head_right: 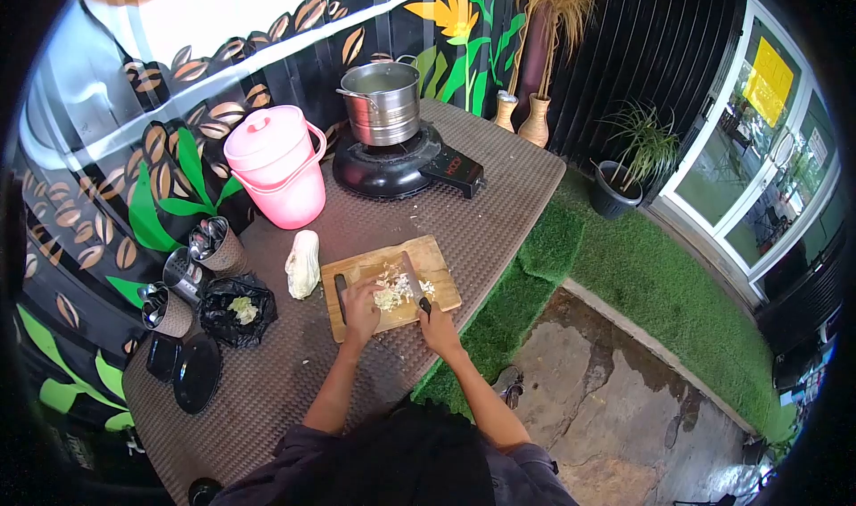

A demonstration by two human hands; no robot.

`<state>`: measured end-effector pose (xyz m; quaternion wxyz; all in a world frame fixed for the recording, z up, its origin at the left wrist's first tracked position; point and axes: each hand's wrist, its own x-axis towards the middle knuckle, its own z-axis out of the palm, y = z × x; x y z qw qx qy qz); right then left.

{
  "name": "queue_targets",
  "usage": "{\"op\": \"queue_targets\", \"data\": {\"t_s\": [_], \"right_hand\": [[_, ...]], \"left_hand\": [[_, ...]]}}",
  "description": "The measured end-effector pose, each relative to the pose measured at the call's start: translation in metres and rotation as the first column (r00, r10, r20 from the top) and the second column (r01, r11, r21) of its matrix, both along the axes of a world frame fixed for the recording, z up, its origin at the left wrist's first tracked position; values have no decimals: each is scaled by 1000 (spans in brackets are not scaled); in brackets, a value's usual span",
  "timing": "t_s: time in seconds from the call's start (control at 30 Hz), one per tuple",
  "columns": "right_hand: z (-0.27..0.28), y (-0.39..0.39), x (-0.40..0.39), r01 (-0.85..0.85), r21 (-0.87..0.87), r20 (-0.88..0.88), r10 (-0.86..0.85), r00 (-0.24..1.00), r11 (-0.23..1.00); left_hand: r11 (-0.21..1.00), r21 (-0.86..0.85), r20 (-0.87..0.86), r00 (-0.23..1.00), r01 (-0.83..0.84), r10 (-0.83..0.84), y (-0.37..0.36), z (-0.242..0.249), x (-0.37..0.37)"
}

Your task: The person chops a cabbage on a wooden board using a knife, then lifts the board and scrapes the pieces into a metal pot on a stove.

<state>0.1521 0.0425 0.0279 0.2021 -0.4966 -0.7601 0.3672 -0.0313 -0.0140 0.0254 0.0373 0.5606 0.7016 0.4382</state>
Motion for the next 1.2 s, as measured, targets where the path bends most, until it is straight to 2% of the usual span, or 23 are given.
{"op": "queue_targets", "data": {"t_s": [0.1,0.17,0.2,0.27,0.33,0.4,0.47,0.6,0.67,0.8,0.87,0.93,0.97,1.07,1.2], "right_hand": [[10,-11,-5,85,25,95,-87,992,996],[10,-15,-10,119,62,139,-126,982,991],[8,-15,-13,82,66,169,-92,981,994],[6,-13,-16,46,70,198,-59,978,996],[16,-8,-20,-12,-15,239,15,971,1000],[23,-2,-21,-22,19,235,17,972,1000],[28,4,-21,-36,53,232,23,972,998],[41,12,-15,-54,94,211,33,977,994],[48,9,-14,-57,90,217,36,975,994],[53,-3,-16,-51,51,271,35,962,997],[43,-14,-19,-49,36,305,36,952,998],[25,-26,-23,29,94,320,-58,946,995],[18,-28,-25,32,28,343,-40,939,999],[1,-22,-37,33,70,323,-54,945,997],[18,19,-41,-36,25,307,27,951,999]], "left_hand": [[994,50,46,995,-95,92,0,-10,-3],[998,-54,256,965,-40,52,4,-20,-6],[998,-52,256,965,-39,51,5,-17,-3],[998,54,312,950,-22,4,9,-12,6],[999,23,335,942,-37,27,15,-17,11],[999,-9,357,933,-49,49,20,-17,16],[999,-9,455,889,-46,45,21,-13,19],[999,-20,486,873,-45,49,19,-8,25],[997,71,528,849,-39,-4,18,-11,25],[994,78,448,893,-81,37,27,-14,23],[986,125,355,933,-106,56,31,-19,20],[989,111,350,935,-97,52,31,-15,19],[992,93,344,938,-86,49,30,-13,18],[988,93,303,949,-121,88,30,-17,20],[987,99,331,940,-128,88,32,-19,21]]}}
